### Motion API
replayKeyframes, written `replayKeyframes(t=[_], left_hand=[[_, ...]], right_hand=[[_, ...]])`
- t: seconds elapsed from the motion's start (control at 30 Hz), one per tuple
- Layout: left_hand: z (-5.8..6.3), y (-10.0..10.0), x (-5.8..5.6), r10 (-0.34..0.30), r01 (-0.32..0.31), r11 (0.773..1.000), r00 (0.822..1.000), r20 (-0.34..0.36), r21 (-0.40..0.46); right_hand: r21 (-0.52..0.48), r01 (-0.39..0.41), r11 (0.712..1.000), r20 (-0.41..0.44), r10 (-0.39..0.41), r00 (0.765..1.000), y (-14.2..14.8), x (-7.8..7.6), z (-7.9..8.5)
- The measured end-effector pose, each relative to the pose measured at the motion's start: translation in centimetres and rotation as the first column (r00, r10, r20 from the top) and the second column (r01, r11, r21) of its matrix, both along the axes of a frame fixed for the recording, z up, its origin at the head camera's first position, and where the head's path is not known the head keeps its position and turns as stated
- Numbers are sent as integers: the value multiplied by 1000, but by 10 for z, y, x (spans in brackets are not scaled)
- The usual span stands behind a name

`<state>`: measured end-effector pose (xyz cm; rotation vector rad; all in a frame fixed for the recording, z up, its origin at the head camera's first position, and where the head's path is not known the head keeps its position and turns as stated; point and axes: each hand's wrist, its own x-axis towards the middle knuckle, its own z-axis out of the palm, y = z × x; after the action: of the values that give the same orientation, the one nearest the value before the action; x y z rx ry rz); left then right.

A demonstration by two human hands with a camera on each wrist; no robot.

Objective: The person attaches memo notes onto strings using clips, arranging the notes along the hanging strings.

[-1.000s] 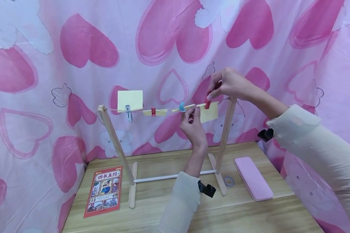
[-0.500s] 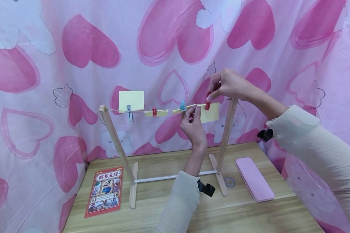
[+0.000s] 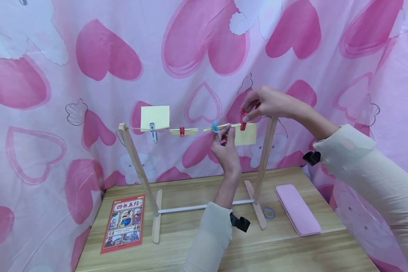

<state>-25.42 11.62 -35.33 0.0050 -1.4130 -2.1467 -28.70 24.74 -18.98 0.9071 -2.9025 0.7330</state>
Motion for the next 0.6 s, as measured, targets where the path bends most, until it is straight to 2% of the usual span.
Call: replayKeyframes(t=[0.17,0.3,0.43,0.53,0.6], left_hand=[[-7,-2,0,-19,19,1000,1000,-6,24],[-15,-5,1,-35,35,998,999,0,44],[-24,-9,3,-28,28,999,1000,2,26],[-33,-16,7,-23,23,1000,1000,0,-2],[-43,-24,14,-22,23,999,1000,16,-27]], right_hand=[[23,-6,1000,10,5,1000,0,-2,0],[7,-3,1000,58,2,998,1,-2,1],[-15,5,1000,98,-4,995,3,-1,4],[-20,9,1000,103,-7,995,5,0,6],[-17,7,1000,95,-5,995,8,1,8]])
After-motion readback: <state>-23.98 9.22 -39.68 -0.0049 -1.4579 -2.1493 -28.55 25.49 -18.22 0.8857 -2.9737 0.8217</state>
